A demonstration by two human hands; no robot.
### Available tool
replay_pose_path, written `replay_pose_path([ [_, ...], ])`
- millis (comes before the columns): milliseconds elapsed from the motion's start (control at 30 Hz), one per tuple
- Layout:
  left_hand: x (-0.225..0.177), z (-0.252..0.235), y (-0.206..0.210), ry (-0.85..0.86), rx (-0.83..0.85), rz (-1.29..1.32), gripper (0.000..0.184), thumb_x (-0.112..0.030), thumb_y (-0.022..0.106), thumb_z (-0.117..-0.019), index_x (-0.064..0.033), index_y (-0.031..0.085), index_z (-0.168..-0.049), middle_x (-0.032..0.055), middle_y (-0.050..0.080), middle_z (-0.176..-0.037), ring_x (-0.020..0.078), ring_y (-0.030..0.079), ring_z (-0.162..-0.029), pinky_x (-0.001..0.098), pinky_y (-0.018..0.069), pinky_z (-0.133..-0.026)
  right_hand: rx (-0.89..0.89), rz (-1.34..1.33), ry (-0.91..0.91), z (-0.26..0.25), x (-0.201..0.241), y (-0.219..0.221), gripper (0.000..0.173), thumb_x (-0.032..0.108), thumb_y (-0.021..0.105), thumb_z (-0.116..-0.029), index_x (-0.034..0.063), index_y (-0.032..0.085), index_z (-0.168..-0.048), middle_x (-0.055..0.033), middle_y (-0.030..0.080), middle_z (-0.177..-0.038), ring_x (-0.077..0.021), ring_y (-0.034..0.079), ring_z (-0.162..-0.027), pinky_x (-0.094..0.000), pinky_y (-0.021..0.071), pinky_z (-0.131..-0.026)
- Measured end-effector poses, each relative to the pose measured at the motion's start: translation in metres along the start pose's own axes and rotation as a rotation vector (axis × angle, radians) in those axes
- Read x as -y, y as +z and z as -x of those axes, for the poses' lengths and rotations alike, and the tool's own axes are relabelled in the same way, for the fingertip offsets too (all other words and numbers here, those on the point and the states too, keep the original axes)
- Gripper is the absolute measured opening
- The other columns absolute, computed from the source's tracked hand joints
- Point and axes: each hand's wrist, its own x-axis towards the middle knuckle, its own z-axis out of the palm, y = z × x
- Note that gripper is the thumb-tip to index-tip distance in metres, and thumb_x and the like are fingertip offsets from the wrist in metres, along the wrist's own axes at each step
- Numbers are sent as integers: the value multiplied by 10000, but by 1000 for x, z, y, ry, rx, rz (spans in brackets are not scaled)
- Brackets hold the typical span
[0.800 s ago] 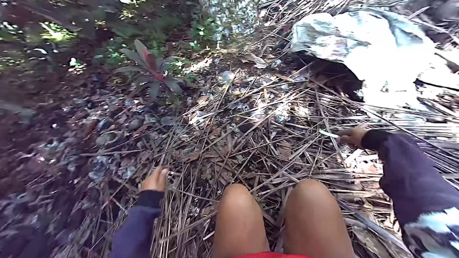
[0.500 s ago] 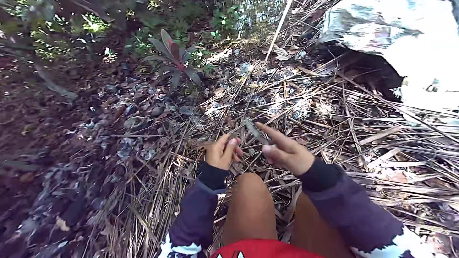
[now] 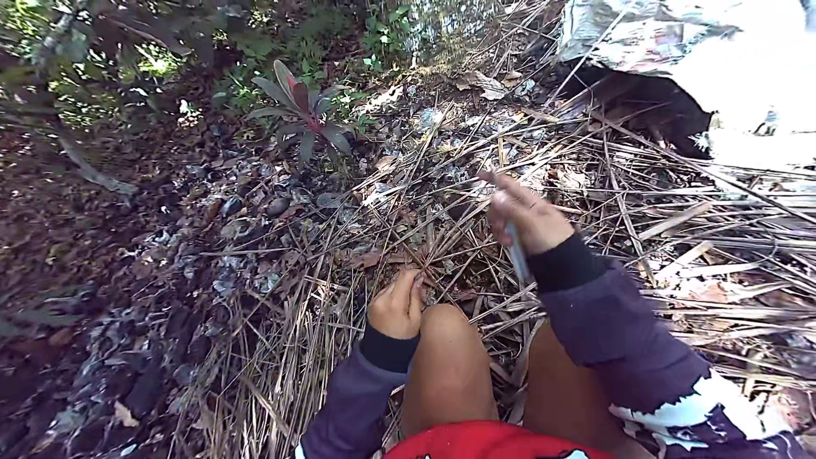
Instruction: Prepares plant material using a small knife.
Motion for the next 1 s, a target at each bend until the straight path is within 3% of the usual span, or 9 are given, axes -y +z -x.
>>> replay_pose_path([
  [100, -2, -9, 3, -1, -34, -16, 277, -96, 501, -1004, 66, 726, -1002, 130, 740, -765, 242, 731, -657, 403, 601, -622, 309, 35, 237, 25, -22, 37, 446, 121, 456, -1058, 16, 419, -1490, 16, 530, -731, -34, 481, -542, -202, 434, -520],
  [233, 7, -9, 2, 65, -26, 39, 305, -126, 481, -1027, 67, 717, -1012, 98, 718, -721, 173, 697, -617, 312, 586, -612, 481, 79, 243, 22, -21, 32, 395, 94, 461, -1048, -4, 483, -1430, 40, 542, -713, 0, 466, -536, -161, 411, -524],
  [500, 48, 41, -10, 41, 47, -6, 335, -171, 468, -1038, 48, 719, -1002, 98, 696, -699, 164, 675, -601, 300, 579, -618, 18, -43, -119, -25, 10, -67, 368, 143, 341, -1056, 63, 493, -1381, 144, 466, -624, 34, 445, -481, -144, 417, -474],
  [567, 50, 45, -6, 22, 42, -12, 339, -173, 467, -1038, 48, 720, -993, 95, 690, -685, 159, 670, -589, 294, 571, -599, -51, -69, -161, -25, 8, -68, 379, 123, 331, -1055, 54, 478, -1398, 134, 472, -618, 23, 453, -463, -155, 431, -458],
  [633, 43, 39, -2, -12, 29, -12, 324, -152, 476, -1025, 57, 722, -995, 99, 695, -686, 165, 675, -581, 307, 571, -585, 7, -6, -55, -10, -8, -31, 416, 107, 380, -1043, 38, 447, -1448, 88, 486, -634, 7, 445, -476, -172, 422, -467],
  [700, 35, 30, 3, -15, 15, -3, 324, -152, 473, -1032, 58, 718, -1002, 93, 696, -692, 154, 673, -589, 293, 570, -592, 234, 86, 173, 10, -28, 12, 441, 115, 444, -1063, 43, 427, -1498, 1, 538, -742, -44, 475, -543, -216, 437, -527],
  [767, 38, 28, 4, 15, -1, 12, 329, -151, 466, -1038, 62, 715, -1005, 97, 695, -693, 150, 674, -592, 284, 570, -600, 392, 95, 278, 14, -32, 25, 428, 124, 446, -1069, 32, 443, -1487, 13, 531, -771, -33, 470, -567, -200, 422, -549],
  [833, 53, 35, 3, 59, -18, 2, 342, -165, 454, -1042, 58, 711, -1004, 106, 690, -698, 159, 671, -601, 282, 573, -620, 360, 64, 216, 6, -24, 10, 402, 95, 426, -1058, -12, 472, -1442, 28, 505, -730, -14, 442, -542, -174, 401, -528],
  [1000, 101, 79, -5, 76, -65, -114, 370, -182, 455, -1037, 65, 724, -977, 150, 713, -734, 219, 703, -640, 344, 594, -663, 186, -16, -56, -19, 1, -59, 400, 145, 383, -1041, 37, 471, -1416, 119, 469, -656, 26, 431, -503, -151, 399, -487],
])
